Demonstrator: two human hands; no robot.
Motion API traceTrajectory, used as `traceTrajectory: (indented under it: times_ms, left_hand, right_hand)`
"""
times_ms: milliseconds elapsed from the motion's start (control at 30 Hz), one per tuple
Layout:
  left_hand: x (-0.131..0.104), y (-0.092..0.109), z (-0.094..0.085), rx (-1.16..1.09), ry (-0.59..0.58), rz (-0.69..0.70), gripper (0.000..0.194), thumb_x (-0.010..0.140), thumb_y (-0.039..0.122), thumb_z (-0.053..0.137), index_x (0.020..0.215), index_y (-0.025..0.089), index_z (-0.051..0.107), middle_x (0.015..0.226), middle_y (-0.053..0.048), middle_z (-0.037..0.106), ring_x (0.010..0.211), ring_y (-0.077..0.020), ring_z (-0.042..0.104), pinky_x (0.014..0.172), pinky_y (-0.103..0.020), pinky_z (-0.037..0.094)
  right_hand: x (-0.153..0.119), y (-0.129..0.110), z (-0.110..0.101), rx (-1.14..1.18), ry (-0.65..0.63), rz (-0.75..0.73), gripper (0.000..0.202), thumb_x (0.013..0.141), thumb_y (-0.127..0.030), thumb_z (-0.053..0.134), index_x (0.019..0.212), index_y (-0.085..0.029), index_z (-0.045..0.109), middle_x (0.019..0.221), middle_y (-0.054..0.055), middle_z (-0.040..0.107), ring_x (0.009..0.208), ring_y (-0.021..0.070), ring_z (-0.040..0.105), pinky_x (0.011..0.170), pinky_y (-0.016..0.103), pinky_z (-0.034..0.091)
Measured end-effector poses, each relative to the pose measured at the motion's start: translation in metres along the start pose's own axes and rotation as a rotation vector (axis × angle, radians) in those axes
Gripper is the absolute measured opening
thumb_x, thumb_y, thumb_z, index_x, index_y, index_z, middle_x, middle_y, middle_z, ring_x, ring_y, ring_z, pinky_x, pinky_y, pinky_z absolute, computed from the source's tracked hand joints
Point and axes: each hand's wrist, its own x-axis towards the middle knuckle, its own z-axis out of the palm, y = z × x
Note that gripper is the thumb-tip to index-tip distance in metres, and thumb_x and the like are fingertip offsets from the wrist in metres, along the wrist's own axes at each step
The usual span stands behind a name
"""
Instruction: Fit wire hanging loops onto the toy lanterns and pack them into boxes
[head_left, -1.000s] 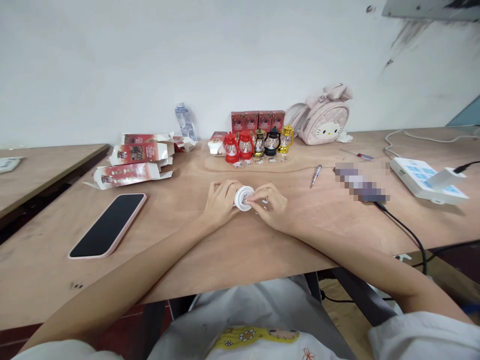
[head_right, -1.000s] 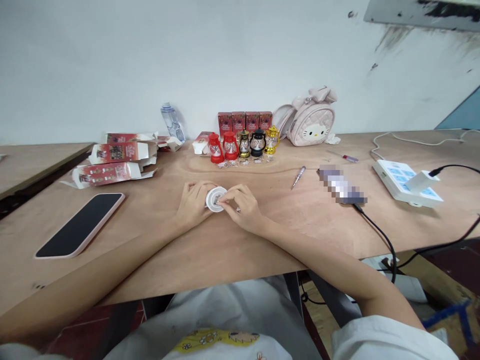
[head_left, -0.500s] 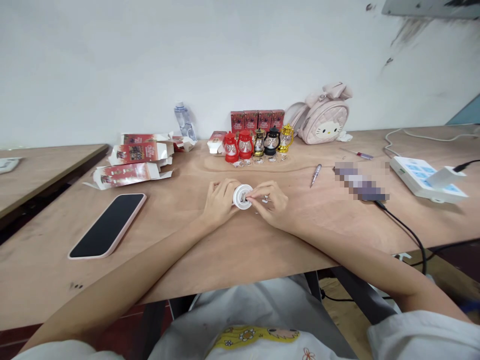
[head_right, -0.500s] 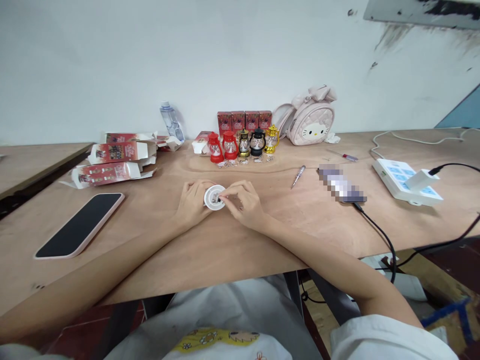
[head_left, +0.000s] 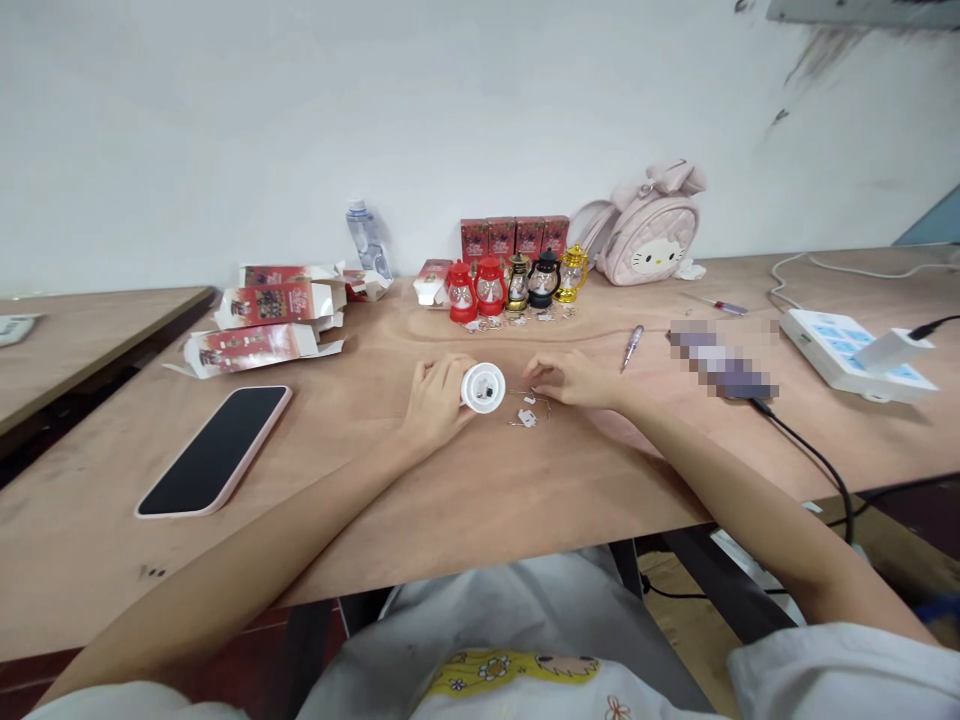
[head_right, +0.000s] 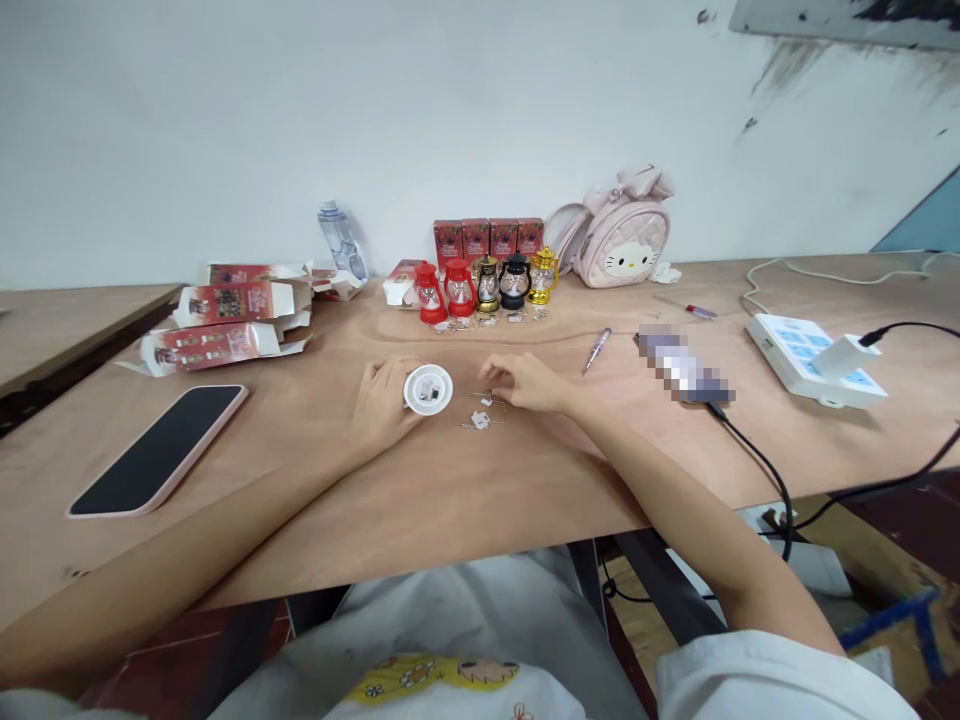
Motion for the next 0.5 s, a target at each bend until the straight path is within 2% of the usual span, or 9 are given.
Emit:
traceTrajectory:
  times_ms: [233,500]
  left_hand:
    - [0.0008,0.0005,-0.0005,-0.003,-0.022,-0.007,0.025,0.086,0.035,0.052,0.106,0.019,0.051,0.108,-0.01,0.066,0.097,-0.0246,0.061,0.083,-0.038,0.036]
    - [0.0008,0.0,-0.0003,0.007,-0.027,-0.005,0.025,0.086,0.033,0.051,0.106,0.019,0.052,0.107,-0.01,0.066,0.096,-0.0249,0.061,0.082,-0.038,0.036]
  right_hand:
    - [0.0007,0.0042,0.0007,-0.042,-0.051,-0.024,0.019,0.075,-0.009,0.058,0.088,-0.022,0.064,0.087,-0.001,0.074,0.082,0.0141,0.07,0.076,0.028,0.054]
    - [0.0008,0.0044,0.0046,-0.123,-0.011,-0.056,0.027,0.074,-0.003,0.058,0.093,-0.022,0.062,0.078,-0.003,0.072,0.069,0.013,0.067,0.065,0.024,0.049]
